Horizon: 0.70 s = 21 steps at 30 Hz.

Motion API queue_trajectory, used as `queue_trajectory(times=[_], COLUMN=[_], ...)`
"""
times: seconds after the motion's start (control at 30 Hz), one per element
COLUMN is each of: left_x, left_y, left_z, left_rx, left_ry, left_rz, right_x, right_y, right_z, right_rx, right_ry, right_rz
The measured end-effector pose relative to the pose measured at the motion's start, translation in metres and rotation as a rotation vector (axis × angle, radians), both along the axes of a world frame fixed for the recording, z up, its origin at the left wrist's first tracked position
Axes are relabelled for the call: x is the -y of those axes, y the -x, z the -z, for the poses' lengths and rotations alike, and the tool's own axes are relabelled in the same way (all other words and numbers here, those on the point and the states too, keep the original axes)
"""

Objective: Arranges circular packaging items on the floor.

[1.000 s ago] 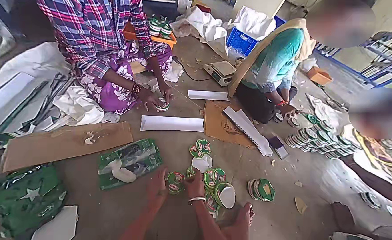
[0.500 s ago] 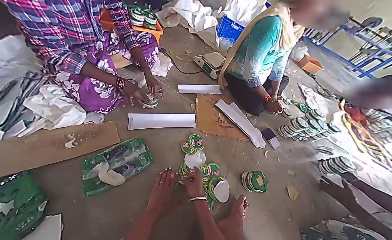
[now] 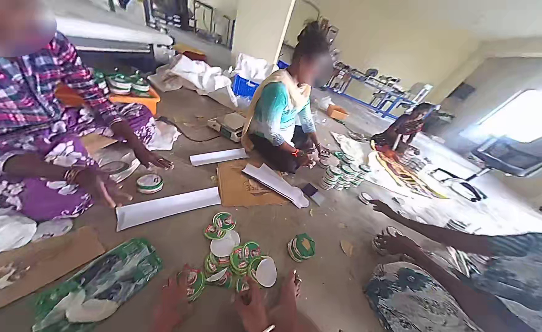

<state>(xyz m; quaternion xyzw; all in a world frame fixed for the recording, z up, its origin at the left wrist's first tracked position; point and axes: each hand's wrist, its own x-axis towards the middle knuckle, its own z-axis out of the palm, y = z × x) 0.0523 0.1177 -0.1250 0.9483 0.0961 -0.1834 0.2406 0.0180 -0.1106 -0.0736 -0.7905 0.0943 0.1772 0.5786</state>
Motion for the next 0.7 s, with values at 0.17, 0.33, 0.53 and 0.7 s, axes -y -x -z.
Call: queue_trajectory(times=[0.17, 0.33, 0.53, 0.7], left_x=[0.006, 0.016, 0.030, 0.027], left_y=[0.009, 0.031, 0.035, 0.030], left_z=[-0.011, -0.005, -0.009, -0.008], left_rx=[0.167, 0.056, -0.044, 0.093], left_ry=[0.068, 0.057, -0.016, 0.118], left_rz=[0.003, 0.066, 0.106, 0.087], right_x=[-0.002, -0.022, -0.027, -0.013], right_y=[-0.003, 0.009, 0.022, 0.021], right_z=[-0.020, -0.005, -0.011, -0.008], right_rx=[-0.102, -0.207, -0.229, -0.214], right_ry=[-0.200, -0.271, -0.308, -0.359], right_rz=[0.108, 0.140, 0.063, 0.129])
